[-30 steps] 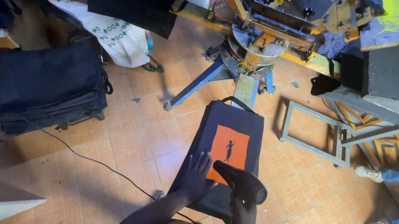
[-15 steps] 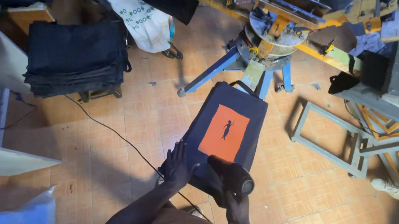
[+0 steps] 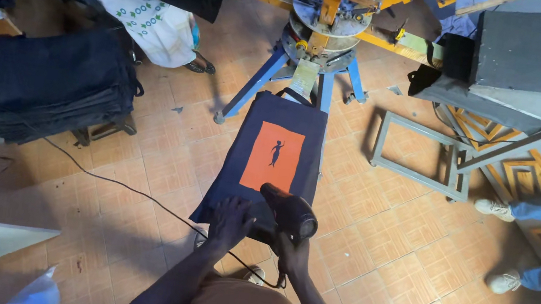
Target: The person uses a handheld heat gun to apply heat to an orange printed logo on a black tote bag. The person moves the heat gun over the logo area and occasionally presses the logo with a hand. The bag is flipped to treat both sides of the logo.
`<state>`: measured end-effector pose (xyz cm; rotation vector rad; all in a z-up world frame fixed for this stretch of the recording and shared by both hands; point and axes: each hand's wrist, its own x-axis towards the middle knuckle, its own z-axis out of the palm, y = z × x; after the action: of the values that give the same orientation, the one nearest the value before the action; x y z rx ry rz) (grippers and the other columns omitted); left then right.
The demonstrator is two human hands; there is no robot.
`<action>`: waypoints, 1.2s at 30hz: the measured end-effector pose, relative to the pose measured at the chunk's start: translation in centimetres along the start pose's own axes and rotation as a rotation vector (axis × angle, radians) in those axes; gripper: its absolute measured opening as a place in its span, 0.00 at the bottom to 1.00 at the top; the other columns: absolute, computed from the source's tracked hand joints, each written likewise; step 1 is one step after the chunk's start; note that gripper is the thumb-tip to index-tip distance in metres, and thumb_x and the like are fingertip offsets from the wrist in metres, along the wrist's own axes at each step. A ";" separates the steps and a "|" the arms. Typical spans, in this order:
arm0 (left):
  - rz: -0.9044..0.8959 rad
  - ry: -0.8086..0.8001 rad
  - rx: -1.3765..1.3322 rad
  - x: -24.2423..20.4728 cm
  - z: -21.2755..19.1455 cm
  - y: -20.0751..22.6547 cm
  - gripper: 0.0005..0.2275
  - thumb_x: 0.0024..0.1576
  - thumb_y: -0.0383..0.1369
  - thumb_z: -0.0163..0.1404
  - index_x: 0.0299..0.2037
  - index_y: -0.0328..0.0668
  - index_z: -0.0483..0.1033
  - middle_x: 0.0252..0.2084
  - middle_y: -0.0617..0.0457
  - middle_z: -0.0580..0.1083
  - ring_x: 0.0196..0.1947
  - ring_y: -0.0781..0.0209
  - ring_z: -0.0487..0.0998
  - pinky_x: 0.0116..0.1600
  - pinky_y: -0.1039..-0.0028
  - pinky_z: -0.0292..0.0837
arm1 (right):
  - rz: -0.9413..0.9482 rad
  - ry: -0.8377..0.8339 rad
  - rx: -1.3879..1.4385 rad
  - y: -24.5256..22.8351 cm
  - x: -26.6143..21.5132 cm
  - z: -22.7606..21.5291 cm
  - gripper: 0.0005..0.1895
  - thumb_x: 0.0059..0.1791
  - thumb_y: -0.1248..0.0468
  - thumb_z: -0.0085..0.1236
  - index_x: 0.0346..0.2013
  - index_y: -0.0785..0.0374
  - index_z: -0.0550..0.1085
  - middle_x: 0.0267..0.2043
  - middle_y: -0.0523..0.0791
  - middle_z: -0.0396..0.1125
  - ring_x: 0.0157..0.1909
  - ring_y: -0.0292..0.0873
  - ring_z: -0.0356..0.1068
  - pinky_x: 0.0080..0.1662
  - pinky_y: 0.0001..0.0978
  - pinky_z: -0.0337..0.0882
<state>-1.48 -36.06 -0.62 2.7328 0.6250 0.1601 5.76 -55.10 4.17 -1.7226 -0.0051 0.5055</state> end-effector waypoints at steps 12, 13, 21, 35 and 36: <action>-0.009 -0.046 0.105 0.5 -0.2 0.1 0.27 0.57 0.52 0.53 0.62 0.46 0.69 0.57 0.49 0.73 0.57 0.46 0.70 0.60 0.53 0.61 | 0.016 -0.026 -0.147 -1.5 -1.3 -0.6 0.14 0.43 0.59 0.56 0.38 0.65 0.77 0.29 0.49 0.74 0.28 0.42 0.71 0.30 0.36 0.69; 0.000 -0.049 0.102 0.6 0.2 0.2 0.27 0.57 0.52 0.53 0.62 0.46 0.69 0.57 0.49 0.73 0.57 0.46 0.70 0.60 0.53 0.61 | 0.018 -0.017 -0.146 -1.7 -1.1 -0.6 0.14 0.43 0.59 0.56 0.38 0.65 0.77 0.29 0.49 0.74 0.28 0.42 0.71 0.30 0.36 0.69; 0.057 -0.093 0.043 0.8 1.4 -0.9 0.26 0.54 0.48 0.56 0.60 0.43 0.69 0.51 0.46 0.74 0.55 0.43 0.72 0.62 0.51 0.60 | 0.114 0.084 -0.095 -2.9 -1.4 0.1 0.10 0.42 0.61 0.54 0.26 0.66 0.75 0.21 0.47 0.67 0.24 0.40 0.63 0.28 0.37 0.62; 0.348 -0.093 -0.038 -0.5 -0.8 -2.9 0.32 0.50 0.47 0.58 0.63 0.37 0.68 0.69 0.37 0.62 0.71 0.36 0.57 0.74 0.46 0.45 | 0.213 0.210 0.207 -1.7 1.2 5.7 0.17 0.48 0.67 0.60 0.49 0.69 0.70 0.36 0.57 0.67 0.31 0.49 0.69 0.32 0.44 0.76; 0.344 -0.140 -0.083 -0.3 -2.0 -3.2 0.33 0.50 0.47 0.58 0.64 0.38 0.68 0.72 0.41 0.60 0.75 0.41 0.53 0.76 0.49 0.42 | 0.233 0.201 0.169 -0.5 2.6 5.5 0.22 0.48 0.66 0.66 0.55 0.71 0.72 0.47 0.63 0.69 0.39 0.56 0.73 0.38 0.53 0.82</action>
<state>-3.39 -32.88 0.15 2.7185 0.1042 0.0716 6.38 -49.10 3.09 -1.6084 0.3764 0.4863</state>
